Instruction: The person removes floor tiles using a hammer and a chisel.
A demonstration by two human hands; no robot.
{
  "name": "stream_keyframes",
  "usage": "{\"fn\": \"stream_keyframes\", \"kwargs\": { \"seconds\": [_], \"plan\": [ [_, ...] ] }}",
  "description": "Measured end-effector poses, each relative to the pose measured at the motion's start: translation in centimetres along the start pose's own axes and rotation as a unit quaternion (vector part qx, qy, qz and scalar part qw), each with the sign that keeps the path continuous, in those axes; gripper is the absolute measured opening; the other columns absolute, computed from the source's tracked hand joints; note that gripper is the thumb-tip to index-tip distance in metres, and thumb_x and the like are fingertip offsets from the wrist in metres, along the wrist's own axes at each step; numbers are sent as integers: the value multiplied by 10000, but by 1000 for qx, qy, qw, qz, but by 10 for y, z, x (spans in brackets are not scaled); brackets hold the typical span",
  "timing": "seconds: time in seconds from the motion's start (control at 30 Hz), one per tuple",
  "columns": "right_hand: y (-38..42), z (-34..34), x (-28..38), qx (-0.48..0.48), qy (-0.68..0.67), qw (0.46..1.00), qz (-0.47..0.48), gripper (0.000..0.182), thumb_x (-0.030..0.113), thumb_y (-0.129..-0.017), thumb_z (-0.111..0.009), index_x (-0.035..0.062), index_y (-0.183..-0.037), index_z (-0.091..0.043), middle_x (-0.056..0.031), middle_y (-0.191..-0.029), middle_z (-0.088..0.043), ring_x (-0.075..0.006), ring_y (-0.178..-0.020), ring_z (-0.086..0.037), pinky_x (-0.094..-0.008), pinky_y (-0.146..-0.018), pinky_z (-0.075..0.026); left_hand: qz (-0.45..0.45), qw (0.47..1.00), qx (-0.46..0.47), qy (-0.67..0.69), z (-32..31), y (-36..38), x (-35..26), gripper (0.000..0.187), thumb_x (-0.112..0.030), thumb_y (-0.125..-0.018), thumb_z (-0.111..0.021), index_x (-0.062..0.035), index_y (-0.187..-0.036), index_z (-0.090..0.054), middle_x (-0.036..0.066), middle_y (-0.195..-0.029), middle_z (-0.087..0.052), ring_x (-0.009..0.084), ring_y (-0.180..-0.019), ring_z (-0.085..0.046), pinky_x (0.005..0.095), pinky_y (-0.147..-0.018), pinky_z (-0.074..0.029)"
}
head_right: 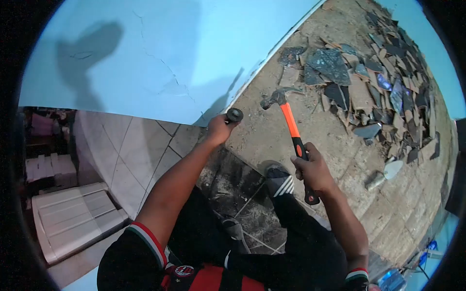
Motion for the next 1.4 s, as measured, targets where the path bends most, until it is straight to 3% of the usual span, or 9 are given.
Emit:
{"fn": "stream_keyframes", "kwargs": {
  "seconds": [0.07,0.23,0.43,0.53,0.83,1.03,1.13,1.27,1.4],
  "plan": [
    [-24,1,-14,13,-25,1000,-5,214,104,-932,-660,36,-1055,-499,-17,-701,-510,-112,-527,-515,-283,-488,-401,-45,999,-7,-5,6,1,1,346,-414,-863,-767,-125,-1053,-765,134,-935,-745,337,-873,-706,480,-795,-545],
    [-40,-5,-45,1,-41,999,-18,268,86,-919,-652,13,-1127,-501,-17,-702,-518,-108,-514,-514,-277,-477,-399,-19,999,-12,-32,12,14,-20,317,-388,-851,-777,-131,-1036,-767,131,-825,-722,315,-747,-686,425,-672,-512],
    [-49,2,-43,-12,-46,999,2,267,85,-920,-642,11,-1128,-492,-12,-697,-513,-108,-505,-506,-274,-468,-396,6,1000,16,-15,10,19,-49,353,-420,-883,-749,-98,-1030,-754,112,-778,-701,321,-737,-673,444,-677,-510],
    [-46,-1,-37,-31,-53,998,2,250,93,-919,-649,28,-1101,-489,-6,-695,-510,-106,-505,-505,-276,-465,-398,-33,999,21,9,-2,13,-41,363,-431,-868,-751,-116,-1047,-755,156,-910,-726,385,-874,-685,480,-755,-523],
    [-48,0,-42,-60,5,997,49,227,186,-967,-654,14,-1038,-525,-53,-659,-529,-131,-499,-543,-311,-466,-422,-23,997,61,43,-3,12,-43,396,-442,-914,-725,-78,-1069,-745,158,-882,-718,320,-816,-681,454,-748,-504],
    [-48,-5,-42,-71,155,978,123,251,230,-983,-626,0,-1071,-577,-202,-703,-593,-301,-630,-620,-452,-611,-462,-52,998,27,27,-15,10,-37,388,-433,-923,-715,-79,-1078,-741,164,-901,-721,327,-833,-687,447,-762,-503],
    [-52,-3,-33,-6,269,954,131,242,214,-974,-626,5,-1089,-586,-222,-726,-603,-350,-703,-632,-471,-668,-463,-25,998,30,43,-14,6,-38,361,-392,-878,-763,-86,-1069,-752,187,-939,-727,388,-891,-693,477,-771,-524],
    [-48,1,-24,-12,157,977,141,406,207,-961,-652,17,-1313,-582,-173,-703,-571,-271,-657,-604,-424,-666,-476,5,998,69,-6,-9,4,-45,374,-405,-892,-747,-81,-1078,-751,186,-959,-731,367,-910,-701,471,-795,-524],
    [-44,16,-6,-99,112,980,131,583,180,-968,-648,43,-1497,-446,-133,-699,-536,-181,-595,-561,-384,-594,-474,-8,997,80,-7,-13,2,-45,409,-422,-906,-727,-62,-1098,-748,186,-991,-741,346,-909,-714,434,-810,-527]
  ]
}}
Point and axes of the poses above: each hand's wrist, its own y-axis away from the middle knuckle, its own z-axis out of the back of the hand, x = y × z, the point moved 1 cm from there along -y, towards the middle knuckle
